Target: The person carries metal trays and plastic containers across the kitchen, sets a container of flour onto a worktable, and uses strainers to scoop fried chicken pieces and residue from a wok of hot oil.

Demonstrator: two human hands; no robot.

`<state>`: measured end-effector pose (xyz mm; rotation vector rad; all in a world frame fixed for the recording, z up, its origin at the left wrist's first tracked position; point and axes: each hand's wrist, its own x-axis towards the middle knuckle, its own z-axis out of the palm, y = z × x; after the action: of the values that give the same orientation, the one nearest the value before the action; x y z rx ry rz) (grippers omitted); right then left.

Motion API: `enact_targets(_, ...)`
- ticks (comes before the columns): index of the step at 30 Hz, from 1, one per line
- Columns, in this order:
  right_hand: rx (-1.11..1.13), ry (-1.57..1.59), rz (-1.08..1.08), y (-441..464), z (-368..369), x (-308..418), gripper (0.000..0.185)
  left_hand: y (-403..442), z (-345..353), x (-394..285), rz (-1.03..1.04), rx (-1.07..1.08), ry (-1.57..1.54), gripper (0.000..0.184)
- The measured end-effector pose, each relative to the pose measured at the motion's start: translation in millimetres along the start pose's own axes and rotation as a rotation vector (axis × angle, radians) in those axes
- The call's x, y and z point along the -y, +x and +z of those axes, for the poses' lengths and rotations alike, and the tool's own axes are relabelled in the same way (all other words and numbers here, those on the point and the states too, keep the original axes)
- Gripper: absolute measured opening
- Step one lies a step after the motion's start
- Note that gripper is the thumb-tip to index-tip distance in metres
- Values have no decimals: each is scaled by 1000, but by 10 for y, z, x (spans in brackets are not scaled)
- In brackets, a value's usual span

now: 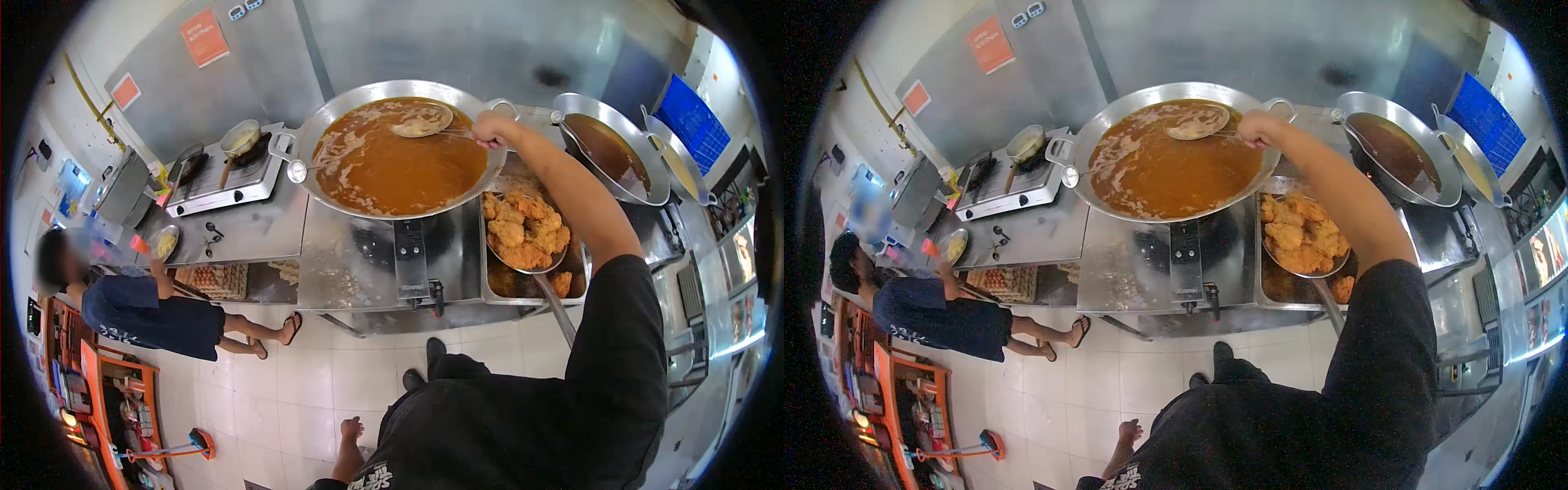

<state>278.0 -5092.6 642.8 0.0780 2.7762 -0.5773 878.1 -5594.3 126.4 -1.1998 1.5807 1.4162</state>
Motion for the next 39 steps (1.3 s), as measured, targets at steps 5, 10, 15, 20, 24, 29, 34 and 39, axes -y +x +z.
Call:
enact_targets(5,-41,41,25,247,126,197,7,42,88,-179,127,-105,-117,18)
enact_targets(10,-34,-212,-203,600,344,259,9,-276,130,-320,117,-205,-62,24)
enact_targets(15,-80,-156,-132,416,493,612,9,-313,63,98,84,-207,-87,24)
enact_targets(20,-165,-45,-155,62,653,890,12,-504,-29,423,282,-194,219,26)
enact_targets(24,-129,-436,-436,2,739,893,19,-570,-49,530,366,-171,351,27)
enact_targets(29,-117,33,-239,-275,814,844,25,-592,-28,483,468,-219,308,26)
enact_targets(34,115,428,-247,-359,850,802,16,-531,-35,344,432,-206,323,26)
enact_targets(39,203,598,-180,-568,841,913,21,-261,-122,310,465,-162,409,25)
